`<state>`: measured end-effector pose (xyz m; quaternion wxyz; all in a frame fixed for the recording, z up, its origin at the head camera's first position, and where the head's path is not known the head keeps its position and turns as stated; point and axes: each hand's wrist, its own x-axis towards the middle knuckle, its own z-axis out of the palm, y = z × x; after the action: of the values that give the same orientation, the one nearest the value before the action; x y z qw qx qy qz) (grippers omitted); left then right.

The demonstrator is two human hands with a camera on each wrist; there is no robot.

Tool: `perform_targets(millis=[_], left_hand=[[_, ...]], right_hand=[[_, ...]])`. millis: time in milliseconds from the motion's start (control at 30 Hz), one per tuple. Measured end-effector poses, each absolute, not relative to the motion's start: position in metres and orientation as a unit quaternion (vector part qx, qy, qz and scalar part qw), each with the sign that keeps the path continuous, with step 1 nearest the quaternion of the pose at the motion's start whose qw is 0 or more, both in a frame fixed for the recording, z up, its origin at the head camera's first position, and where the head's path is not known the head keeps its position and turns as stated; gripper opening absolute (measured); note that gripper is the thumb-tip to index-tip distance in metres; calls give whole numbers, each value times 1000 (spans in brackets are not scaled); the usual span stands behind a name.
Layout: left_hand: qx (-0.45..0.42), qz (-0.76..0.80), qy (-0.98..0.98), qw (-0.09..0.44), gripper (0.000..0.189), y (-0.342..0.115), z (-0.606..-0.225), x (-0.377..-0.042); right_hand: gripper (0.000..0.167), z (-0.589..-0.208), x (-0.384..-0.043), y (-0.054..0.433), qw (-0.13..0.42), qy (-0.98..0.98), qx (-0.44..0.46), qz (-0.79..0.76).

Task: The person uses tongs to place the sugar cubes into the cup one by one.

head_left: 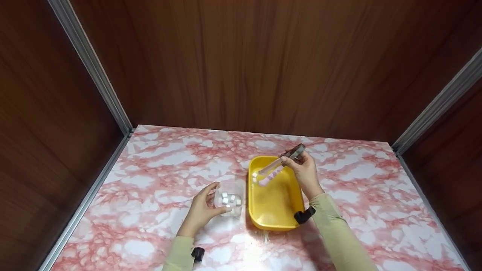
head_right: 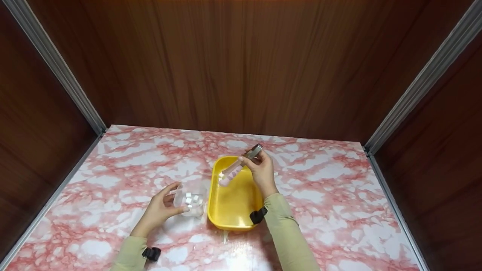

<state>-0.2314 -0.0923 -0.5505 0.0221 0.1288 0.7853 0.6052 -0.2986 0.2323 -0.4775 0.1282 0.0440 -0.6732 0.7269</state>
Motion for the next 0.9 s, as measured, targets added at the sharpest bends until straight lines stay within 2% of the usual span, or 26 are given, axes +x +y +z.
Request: perform_targets(millis=[333,467,667,900], left_hand=[[139,616,775,10,86,-93,-552,-233],[139,620,772,11,87,-93,-553,-233],[126,614,779,24,88,-93,-551,-232],[130,628,767,30,83,-90,-527,-221]], right_hand=[[29,-477,-303,234,104,-695,31,711],[32,-477,-308,234,99,-704,29,702],[33,-488,-320,230,109,-725,34,679],[27,-484,-319,221,93,-740,49,664]])
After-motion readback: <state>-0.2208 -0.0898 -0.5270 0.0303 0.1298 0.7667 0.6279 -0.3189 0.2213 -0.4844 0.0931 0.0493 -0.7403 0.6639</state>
